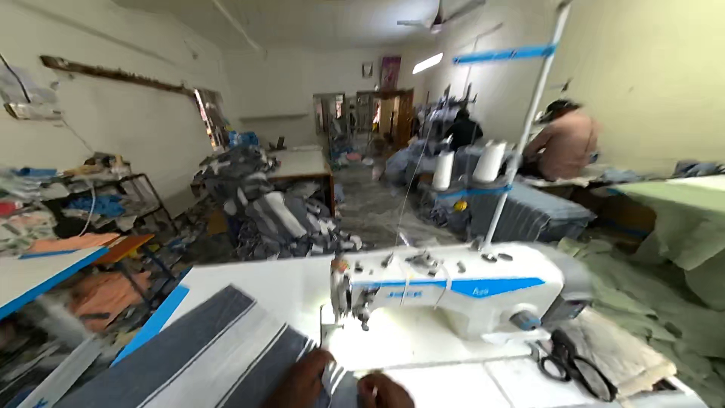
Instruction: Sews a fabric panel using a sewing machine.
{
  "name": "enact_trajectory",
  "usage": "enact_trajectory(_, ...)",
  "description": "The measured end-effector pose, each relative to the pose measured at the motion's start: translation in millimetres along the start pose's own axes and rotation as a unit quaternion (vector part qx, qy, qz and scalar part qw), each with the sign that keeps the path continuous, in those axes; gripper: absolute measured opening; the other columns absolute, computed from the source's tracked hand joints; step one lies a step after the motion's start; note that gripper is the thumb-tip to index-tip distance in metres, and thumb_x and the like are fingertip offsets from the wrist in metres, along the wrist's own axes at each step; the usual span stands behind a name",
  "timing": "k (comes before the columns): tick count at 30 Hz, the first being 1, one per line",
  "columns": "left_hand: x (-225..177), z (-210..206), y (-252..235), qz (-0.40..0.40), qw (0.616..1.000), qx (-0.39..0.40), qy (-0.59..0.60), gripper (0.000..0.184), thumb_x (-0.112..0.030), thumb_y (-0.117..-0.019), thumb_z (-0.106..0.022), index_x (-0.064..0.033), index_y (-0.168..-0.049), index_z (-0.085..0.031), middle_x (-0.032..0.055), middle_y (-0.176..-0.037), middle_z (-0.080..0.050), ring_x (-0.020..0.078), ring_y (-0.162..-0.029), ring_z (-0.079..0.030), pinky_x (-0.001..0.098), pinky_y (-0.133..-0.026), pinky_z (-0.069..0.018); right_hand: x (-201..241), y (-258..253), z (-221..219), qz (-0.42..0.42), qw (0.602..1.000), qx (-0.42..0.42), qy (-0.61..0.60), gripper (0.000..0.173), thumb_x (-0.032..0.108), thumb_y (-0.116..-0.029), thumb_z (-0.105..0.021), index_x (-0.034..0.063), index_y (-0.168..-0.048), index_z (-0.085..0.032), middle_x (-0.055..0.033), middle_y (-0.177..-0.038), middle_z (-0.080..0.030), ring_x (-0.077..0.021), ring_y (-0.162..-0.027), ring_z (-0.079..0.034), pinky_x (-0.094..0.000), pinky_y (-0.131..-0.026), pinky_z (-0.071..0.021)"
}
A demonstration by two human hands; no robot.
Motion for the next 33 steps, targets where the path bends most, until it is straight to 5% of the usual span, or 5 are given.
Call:
enact_trajectory(4,25,-5,-11,0.037,0.998,-0.057,0.0,0.044,-0.021,-0.0935,-0.072,0.0001,-0.131,-0.061,0.0198,-0.129,-0.062,0.0253,-0.103,-0.068,0.0377,-0.091,-0.0569,-8,0,-4,-0.001,1.0,0.006,-0.021,0.025,0.018,-0.0984,-0.056,0.0062,-0.109,-0.075,-0.0106,-0.099,-0.073,-0.0256,-0.079,-0.069,-0.0493,-0.073,-0.0582)
enact_trajectory(13,28,-13,-28,0.038,0.999,-0.026,0.011,0.022,-0.021,-0.0985,-0.062,-0.0085,-0.11,-0.076,0.0107,-0.12,-0.068,0.0178,-0.102,-0.066,0.0324,-0.091,-0.0547,-5,1,-6,0.036,0.999,-0.017,-0.014,0.024,0.012,-0.0985,-0.053,0.0102,-0.106,-0.075,-0.0068,-0.1,-0.074,-0.0235,-0.084,-0.071,-0.0476,-0.073,-0.0591)
enact_trajectory(19,-13,28,-19,-0.181,0.983,0.012,-0.004,0.025,-0.022,-0.1052,-0.054,-0.0053,-0.102,-0.072,0.0083,-0.118,-0.072,0.0206,-0.126,-0.062,0.0526,-0.12,-0.032,6,6,4,0.0,0.999,-0.041,-0.031,0.021,0.011,-0.0964,-0.06,0.0046,-0.114,-0.07,-0.0091,-0.091,-0.071,-0.0223,-0.073,-0.068,-0.043,-0.069,-0.0589)
enact_trajectory(26,-78,68,0,-0.216,0.964,0.122,0.091,0.025,-0.019,-0.1037,-0.059,0.0018,-0.102,-0.072,0.0108,-0.089,-0.069,0.0113,-0.082,-0.064,0.0243,-0.078,-0.0534,63,-4,0,0.062,0.901,-0.016,-0.429,0.013,0.003,-0.0946,-0.061,0.0014,-0.1,-0.073,-0.0004,-0.085,-0.07,-0.005,-0.07,-0.064,-0.0232,-0.064,-0.0556)
enact_trajectory(33,-64,87,12,-0.058,0.971,0.064,0.225,0.02,-0.018,-0.0921,-0.075,-0.0072,-0.093,-0.058,-0.0058,-0.072,-0.062,-0.0016,-0.064,-0.058,0.0152,-0.06,-0.0483,106,4,13,0.133,0.927,-0.036,-0.348,0.023,0.022,-0.0916,-0.077,0.0017,-0.101,-0.073,-0.0035,-0.09,-0.07,-0.0061,-0.072,-0.065,-0.0217,-0.064,-0.0573)
Point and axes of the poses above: each hand's wrist, its own y-axis away from the middle knuckle, its own z-axis out of the back of the hand, x = y × z, the point moved 7 cm from there along -y, towards the middle knuckle
